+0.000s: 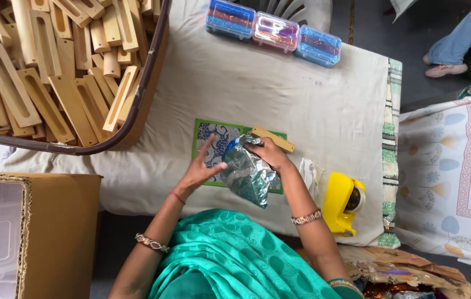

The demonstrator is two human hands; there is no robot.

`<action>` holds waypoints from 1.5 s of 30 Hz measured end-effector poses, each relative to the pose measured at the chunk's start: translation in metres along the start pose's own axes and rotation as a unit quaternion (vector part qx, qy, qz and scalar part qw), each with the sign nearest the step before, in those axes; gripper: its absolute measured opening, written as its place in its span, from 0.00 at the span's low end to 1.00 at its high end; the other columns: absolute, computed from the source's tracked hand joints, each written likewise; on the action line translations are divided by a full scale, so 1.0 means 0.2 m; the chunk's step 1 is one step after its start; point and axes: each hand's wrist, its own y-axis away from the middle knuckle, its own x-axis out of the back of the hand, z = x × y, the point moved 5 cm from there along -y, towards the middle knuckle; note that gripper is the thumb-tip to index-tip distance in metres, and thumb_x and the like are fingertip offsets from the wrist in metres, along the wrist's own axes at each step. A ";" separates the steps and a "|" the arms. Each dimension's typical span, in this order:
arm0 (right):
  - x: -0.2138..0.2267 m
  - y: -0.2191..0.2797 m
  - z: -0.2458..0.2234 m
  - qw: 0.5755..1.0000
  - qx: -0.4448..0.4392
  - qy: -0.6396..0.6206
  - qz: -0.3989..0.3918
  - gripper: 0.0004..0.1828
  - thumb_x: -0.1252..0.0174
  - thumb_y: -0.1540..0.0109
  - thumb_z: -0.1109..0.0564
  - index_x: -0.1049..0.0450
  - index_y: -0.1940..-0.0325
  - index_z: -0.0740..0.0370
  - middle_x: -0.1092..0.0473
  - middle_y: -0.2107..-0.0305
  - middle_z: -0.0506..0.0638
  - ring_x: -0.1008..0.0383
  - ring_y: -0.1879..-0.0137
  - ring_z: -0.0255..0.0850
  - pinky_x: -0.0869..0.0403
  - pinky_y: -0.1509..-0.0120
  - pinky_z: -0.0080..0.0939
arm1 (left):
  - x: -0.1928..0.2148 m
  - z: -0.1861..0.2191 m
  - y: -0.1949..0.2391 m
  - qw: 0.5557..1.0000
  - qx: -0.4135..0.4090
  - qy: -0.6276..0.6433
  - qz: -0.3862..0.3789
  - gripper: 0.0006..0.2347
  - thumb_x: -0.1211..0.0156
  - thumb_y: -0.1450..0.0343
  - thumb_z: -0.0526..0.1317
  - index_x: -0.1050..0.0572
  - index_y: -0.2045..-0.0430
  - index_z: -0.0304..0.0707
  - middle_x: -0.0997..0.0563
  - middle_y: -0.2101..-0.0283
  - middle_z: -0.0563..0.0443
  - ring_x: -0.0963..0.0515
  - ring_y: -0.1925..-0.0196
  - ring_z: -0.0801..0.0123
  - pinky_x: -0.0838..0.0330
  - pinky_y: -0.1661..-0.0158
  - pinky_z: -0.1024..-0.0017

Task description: The person wipes wooden pieces with a white cloth, wraps colorful metallic foil sheets around them, and places the foil-wrapped pieces into clear plastic storage containers on the table. They repeatedly take new wooden pieces from a large basket and finished wrapped pieces are lined up on the table.

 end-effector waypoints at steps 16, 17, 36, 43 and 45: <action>-0.34 0.00 0.10 0.883 0.244 0.372 0.150 0.14 0.47 0.33 0.60 0.26 0.42 0.59 0.30 0.44 0.53 0.25 0.41 0.49 0.20 0.41 0.44 | -0.02 -0.69 -0.13 0.947 0.145 -0.243 0.151 0.11 0.42 0.29 0.42 0.19 0.68 0.32 0.18 0.65 0.33 0.19 0.60 0.40 0.25 0.59 0.52; -0.38 0.01 0.15 0.883 0.241 0.373 0.151 0.14 0.47 0.33 0.60 0.26 0.42 0.59 0.30 0.44 0.53 0.25 0.41 0.49 0.20 0.41 0.44 | -0.03 -0.67 -0.13 0.948 0.147 -0.242 0.148 0.11 0.42 0.29 0.42 0.19 0.68 0.32 0.18 0.65 0.33 0.19 0.60 0.40 0.25 0.59 0.52; -0.51 -0.01 0.31 0.718 0.277 0.615 0.172 0.39 0.45 0.35 0.36 0.40 0.21 0.50 0.52 0.23 0.57 0.57 0.19 0.52 0.44 0.32 0.55 | -0.38 -0.14 0.00 0.967 -0.147 -0.203 -0.046 0.22 0.53 0.23 0.41 0.36 0.34 0.29 0.38 0.28 0.35 0.41 0.25 0.48 0.49 0.30 0.56; -0.52 -0.01 0.33 0.765 0.220 0.584 0.158 0.34 0.51 0.33 0.38 0.40 0.23 0.49 0.50 0.25 0.57 0.53 0.20 0.52 0.50 0.26 0.62 | -0.11 -0.28 -0.26 0.832 -0.106 -0.536 -0.097 0.25 0.54 0.27 0.48 0.39 0.32 0.46 0.44 0.25 0.50 0.47 0.24 0.60 0.55 0.30 0.53; -0.52 0.00 0.32 0.768 0.232 0.573 0.165 0.34 0.52 0.32 0.37 0.41 0.23 0.49 0.50 0.25 0.56 0.52 0.20 0.51 0.51 0.26 0.62 | -0.05 -0.18 -0.32 0.811 -0.089 -0.566 -0.117 0.24 0.53 0.26 0.48 0.40 0.32 0.48 0.45 0.25 0.52 0.47 0.24 0.61 0.55 0.30 0.51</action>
